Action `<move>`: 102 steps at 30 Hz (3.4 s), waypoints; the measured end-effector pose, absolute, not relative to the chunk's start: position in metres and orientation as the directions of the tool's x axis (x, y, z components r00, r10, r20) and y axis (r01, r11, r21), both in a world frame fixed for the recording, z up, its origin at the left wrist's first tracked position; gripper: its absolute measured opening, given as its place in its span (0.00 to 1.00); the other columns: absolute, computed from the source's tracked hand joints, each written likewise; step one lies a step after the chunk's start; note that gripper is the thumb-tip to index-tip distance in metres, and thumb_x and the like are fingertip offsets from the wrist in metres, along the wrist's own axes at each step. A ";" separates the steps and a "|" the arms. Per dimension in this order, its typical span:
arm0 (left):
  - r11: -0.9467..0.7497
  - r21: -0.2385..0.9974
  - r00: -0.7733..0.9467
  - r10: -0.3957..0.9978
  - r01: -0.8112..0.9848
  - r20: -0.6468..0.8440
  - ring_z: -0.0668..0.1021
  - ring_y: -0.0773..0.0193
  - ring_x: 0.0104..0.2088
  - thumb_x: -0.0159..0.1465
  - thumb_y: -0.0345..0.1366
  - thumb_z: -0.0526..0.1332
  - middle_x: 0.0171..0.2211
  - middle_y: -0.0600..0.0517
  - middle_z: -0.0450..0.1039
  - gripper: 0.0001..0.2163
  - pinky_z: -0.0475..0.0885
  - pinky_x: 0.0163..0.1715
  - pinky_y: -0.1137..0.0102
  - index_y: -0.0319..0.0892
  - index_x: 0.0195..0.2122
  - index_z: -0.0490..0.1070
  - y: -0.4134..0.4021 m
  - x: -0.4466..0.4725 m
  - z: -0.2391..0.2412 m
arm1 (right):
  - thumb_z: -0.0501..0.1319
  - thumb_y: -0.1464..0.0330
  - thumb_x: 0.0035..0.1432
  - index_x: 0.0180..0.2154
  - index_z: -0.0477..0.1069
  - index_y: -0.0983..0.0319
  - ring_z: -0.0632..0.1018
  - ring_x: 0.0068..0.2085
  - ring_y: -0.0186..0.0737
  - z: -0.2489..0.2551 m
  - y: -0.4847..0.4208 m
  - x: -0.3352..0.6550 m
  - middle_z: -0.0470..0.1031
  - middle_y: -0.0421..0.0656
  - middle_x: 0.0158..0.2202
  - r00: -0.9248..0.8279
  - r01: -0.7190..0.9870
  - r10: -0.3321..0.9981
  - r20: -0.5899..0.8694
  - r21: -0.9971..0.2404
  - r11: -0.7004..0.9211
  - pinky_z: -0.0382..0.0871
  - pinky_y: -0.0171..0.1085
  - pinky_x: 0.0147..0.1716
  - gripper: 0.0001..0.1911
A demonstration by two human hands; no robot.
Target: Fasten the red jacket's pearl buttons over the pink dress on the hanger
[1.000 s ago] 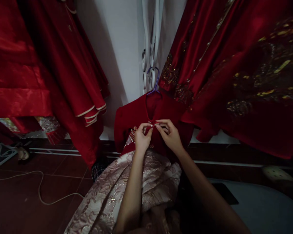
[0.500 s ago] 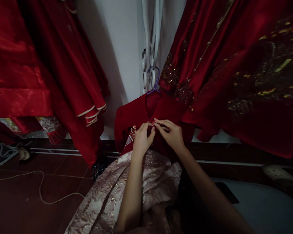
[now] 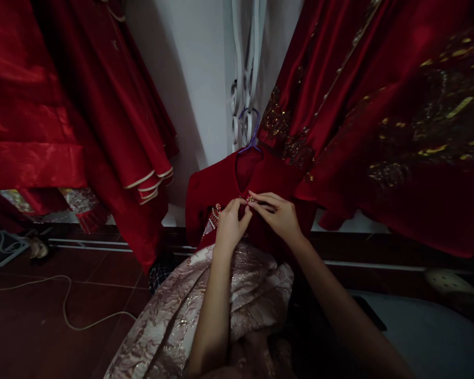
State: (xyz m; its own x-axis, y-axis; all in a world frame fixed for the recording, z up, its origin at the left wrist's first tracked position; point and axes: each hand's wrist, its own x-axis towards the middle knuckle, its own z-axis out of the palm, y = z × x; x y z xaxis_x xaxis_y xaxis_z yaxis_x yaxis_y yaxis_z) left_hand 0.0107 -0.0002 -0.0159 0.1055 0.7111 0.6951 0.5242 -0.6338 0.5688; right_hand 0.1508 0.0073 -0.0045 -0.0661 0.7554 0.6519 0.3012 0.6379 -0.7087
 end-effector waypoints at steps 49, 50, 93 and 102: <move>-0.374 0.915 -0.432 0.808 0.149 0.400 0.72 0.71 0.30 0.51 0.26 0.58 0.33 0.52 0.68 0.12 0.68 0.34 0.73 0.41 0.36 0.62 0.045 -0.032 -0.086 | 0.56 0.59 0.56 0.47 0.64 0.60 0.74 0.35 0.33 0.014 -0.031 0.159 0.72 0.43 0.37 -0.442 0.254 0.850 0.287 -0.869 0.425 0.70 0.34 0.36 0.19; -0.379 0.922 -0.396 0.837 0.077 0.377 0.72 0.72 0.29 0.50 0.25 0.58 0.32 0.53 0.67 0.13 0.68 0.33 0.75 0.40 0.37 0.61 0.048 -0.032 -0.090 | 0.58 0.59 0.55 0.46 0.64 0.60 0.73 0.34 0.33 0.006 -0.025 0.151 0.71 0.43 0.35 -0.440 0.268 0.846 0.301 -0.855 0.444 0.70 0.34 0.35 0.18; -0.413 0.911 -0.181 0.896 -0.010 0.404 0.76 0.66 0.39 0.57 0.31 0.56 0.37 0.47 0.75 0.08 0.69 0.46 0.66 0.39 0.37 0.70 0.051 -0.051 -0.098 | 0.53 0.67 0.58 0.50 0.63 0.59 0.77 0.41 0.36 -0.052 0.037 0.116 0.75 0.45 0.40 -0.329 0.377 0.855 0.401 -0.774 0.508 0.73 0.37 0.40 0.17; -0.119 0.953 -0.162 0.972 0.280 0.169 0.74 0.68 0.29 0.42 0.20 0.63 0.29 0.53 0.71 0.14 0.68 0.39 0.69 0.41 0.30 0.68 0.049 -0.068 -0.124 | 0.53 0.66 0.58 0.39 0.74 0.60 0.78 0.32 0.38 -0.068 0.011 0.147 0.78 0.44 0.36 -0.386 0.576 0.903 0.190 -0.714 0.397 0.72 0.35 0.30 0.12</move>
State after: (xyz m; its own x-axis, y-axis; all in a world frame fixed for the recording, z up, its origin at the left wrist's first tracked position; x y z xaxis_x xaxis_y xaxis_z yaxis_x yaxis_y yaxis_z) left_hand -0.0678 0.0490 -0.1236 -0.1620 0.9723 0.1687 0.2797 -0.1187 0.9527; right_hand 0.1474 0.0114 -0.0676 -0.3864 0.9026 0.1897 0.5763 0.3968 -0.7145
